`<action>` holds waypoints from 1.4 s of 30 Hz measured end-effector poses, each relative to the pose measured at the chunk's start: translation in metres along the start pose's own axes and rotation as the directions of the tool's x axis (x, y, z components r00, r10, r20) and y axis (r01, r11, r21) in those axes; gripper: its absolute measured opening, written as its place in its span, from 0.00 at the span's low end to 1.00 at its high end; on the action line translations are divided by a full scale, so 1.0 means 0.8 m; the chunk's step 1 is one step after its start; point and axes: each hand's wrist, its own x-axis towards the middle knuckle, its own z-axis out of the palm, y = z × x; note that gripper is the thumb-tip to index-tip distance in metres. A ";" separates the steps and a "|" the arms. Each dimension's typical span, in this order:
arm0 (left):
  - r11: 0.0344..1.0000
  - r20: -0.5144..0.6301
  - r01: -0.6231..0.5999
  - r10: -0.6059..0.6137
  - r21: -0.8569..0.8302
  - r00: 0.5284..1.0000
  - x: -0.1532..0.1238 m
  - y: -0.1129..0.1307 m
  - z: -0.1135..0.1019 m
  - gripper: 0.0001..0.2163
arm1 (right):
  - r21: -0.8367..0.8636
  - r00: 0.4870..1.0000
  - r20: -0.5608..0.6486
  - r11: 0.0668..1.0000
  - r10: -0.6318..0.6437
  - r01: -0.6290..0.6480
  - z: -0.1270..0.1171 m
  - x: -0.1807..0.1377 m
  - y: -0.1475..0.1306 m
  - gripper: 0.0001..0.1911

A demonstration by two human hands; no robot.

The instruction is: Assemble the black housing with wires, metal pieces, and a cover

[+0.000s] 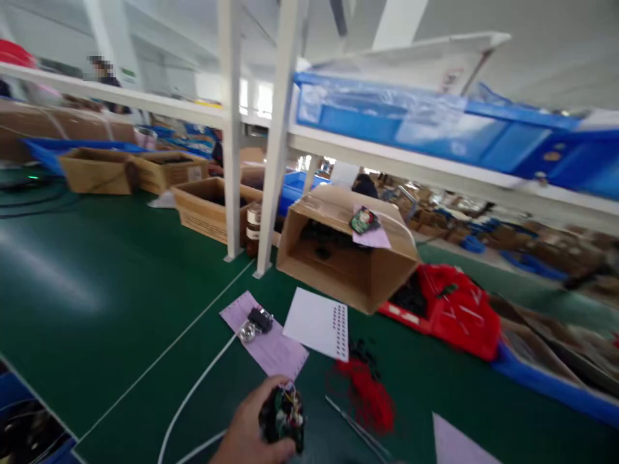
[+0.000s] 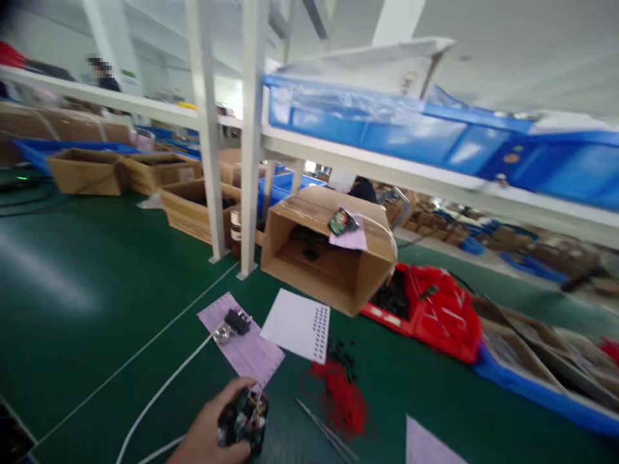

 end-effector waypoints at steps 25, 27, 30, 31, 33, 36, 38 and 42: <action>0.646 0.193 -0.395 0.363 0.653 0.912 -0.005 0.012 0.067 0.23 | -0.011 0.872 0.272 0.905 -0.407 0.426 -0.013 -0.091 -0.043 0.10; 0.632 0.211 -0.401 0.356 0.664 0.910 -0.006 0.014 0.067 0.24 | 0.027 0.918 0.256 0.952 -0.302 0.306 -0.019 -0.088 -0.042 0.09; 0.619 0.223 -0.405 0.352 0.673 0.909 -0.007 0.013 0.066 0.24 | 0.017 0.886 0.365 0.953 -0.287 0.302 -0.018 -0.084 -0.038 0.10; 0.617 0.226 -0.406 0.351 0.675 0.909 -0.008 0.013 0.066 0.25 | -0.002 0.875 0.382 0.946 -0.298 0.323 -0.017 -0.084 -0.035 0.11; 0.617 0.233 -0.408 0.347 0.673 0.909 -0.008 0.012 0.066 0.25 | -0.047 0.875 0.377 0.937 -0.304 0.345 -0.012 -0.082 -0.030 0.12; 0.623 0.237 -0.408 0.342 0.667 0.909 -0.009 0.013 0.066 0.26 | -0.091 0.884 0.362 0.932 -0.297 0.351 -0.007 -0.083 -0.024 0.13; 0.631 0.241 -0.410 0.340 0.658 0.909 -0.008 0.013 0.065 0.26 | -0.106 0.895 0.334 0.931 -0.296 0.348 -0.006 -0.083 -0.023 0.13; 0.665 0.244 -0.410 0.332 0.624 0.911 -0.006 0.012 0.060 0.27 | -0.135 0.943 0.121 0.937 -0.309 0.324 -0.009 -0.084 -0.023 0.08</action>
